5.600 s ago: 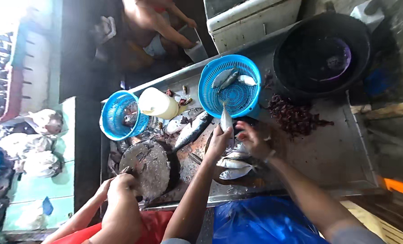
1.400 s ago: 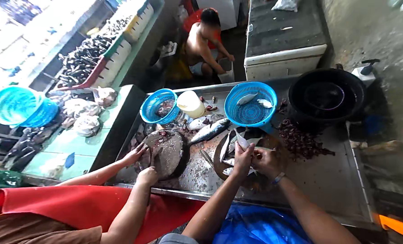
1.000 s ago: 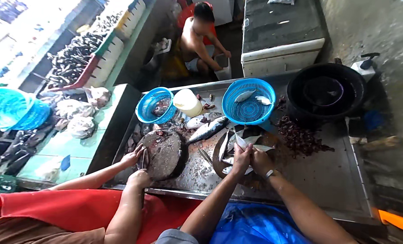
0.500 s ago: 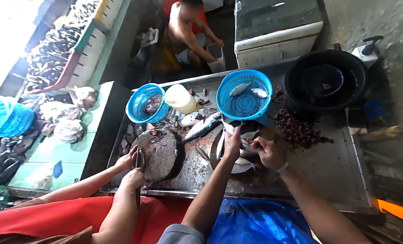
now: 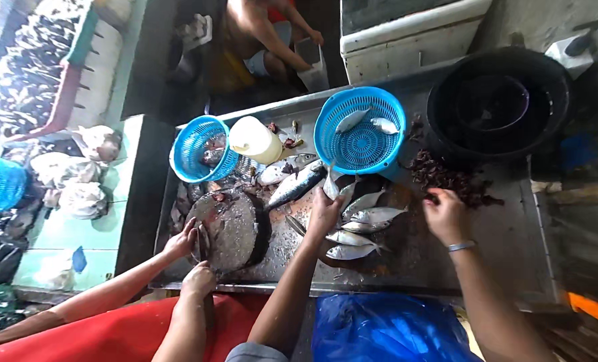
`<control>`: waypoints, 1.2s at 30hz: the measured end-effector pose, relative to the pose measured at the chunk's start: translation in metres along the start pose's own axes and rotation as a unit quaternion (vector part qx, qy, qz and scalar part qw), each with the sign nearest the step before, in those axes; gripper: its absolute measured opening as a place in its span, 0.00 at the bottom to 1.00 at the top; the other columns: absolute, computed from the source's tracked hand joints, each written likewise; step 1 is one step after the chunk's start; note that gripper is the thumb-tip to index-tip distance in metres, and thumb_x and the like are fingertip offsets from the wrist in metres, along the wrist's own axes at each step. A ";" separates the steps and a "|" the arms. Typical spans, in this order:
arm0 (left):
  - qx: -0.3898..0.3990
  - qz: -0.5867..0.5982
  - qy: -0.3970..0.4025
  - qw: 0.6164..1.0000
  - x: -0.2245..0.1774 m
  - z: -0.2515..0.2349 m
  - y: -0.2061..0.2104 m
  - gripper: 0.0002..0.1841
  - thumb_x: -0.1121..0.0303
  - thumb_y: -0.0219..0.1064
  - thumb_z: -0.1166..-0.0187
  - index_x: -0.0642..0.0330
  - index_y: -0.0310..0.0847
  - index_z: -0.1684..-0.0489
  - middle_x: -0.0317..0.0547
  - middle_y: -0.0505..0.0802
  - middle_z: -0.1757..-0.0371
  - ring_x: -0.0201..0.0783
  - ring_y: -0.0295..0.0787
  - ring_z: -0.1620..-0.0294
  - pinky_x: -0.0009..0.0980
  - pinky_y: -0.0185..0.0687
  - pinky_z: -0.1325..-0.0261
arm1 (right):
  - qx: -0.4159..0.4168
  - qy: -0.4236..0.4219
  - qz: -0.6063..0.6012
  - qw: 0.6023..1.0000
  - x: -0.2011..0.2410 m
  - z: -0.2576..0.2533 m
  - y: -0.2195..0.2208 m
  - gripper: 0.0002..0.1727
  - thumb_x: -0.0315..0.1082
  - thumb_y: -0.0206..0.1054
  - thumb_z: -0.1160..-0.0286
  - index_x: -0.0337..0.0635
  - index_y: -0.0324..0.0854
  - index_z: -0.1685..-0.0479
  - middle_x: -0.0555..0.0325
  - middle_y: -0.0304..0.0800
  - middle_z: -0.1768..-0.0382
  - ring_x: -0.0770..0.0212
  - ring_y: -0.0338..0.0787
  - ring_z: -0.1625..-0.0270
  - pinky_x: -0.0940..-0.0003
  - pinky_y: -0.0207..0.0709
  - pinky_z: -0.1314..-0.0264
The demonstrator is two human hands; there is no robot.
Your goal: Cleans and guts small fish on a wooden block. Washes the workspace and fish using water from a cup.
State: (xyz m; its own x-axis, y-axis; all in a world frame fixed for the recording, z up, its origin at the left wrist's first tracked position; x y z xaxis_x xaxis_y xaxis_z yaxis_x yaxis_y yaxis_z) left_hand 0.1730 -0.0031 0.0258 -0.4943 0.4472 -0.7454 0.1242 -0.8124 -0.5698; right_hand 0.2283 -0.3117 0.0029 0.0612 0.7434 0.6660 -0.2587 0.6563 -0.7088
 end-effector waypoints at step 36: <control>0.151 -0.435 0.275 0.844 -0.076 -0.314 0.155 0.33 0.70 0.71 0.26 0.47 0.71 0.15 0.45 0.72 0.11 0.58 0.61 0.10 0.67 0.59 0.16 | 0.274 0.064 0.333 0.900 -0.049 -0.212 -0.079 0.12 0.28 0.70 0.24 0.27 0.87 0.49 0.28 0.89 0.43 0.27 0.86 0.35 0.23 0.74 0.34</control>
State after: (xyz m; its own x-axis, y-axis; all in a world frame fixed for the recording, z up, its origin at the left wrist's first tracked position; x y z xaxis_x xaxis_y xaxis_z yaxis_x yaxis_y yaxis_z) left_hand 0.5000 -0.0457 -0.1143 0.2000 0.9622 -0.1850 -0.3452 -0.1075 -0.9324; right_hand 0.4503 -0.3729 -0.0233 -0.1816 0.9803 0.0780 -0.7143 -0.0770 -0.6956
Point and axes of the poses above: each hand's wrist, its own z-axis away from the middle knuckle, its own y-axis out of the palm, x = y × z, the point moved 2 cm from there along -z, towards the middle knuckle
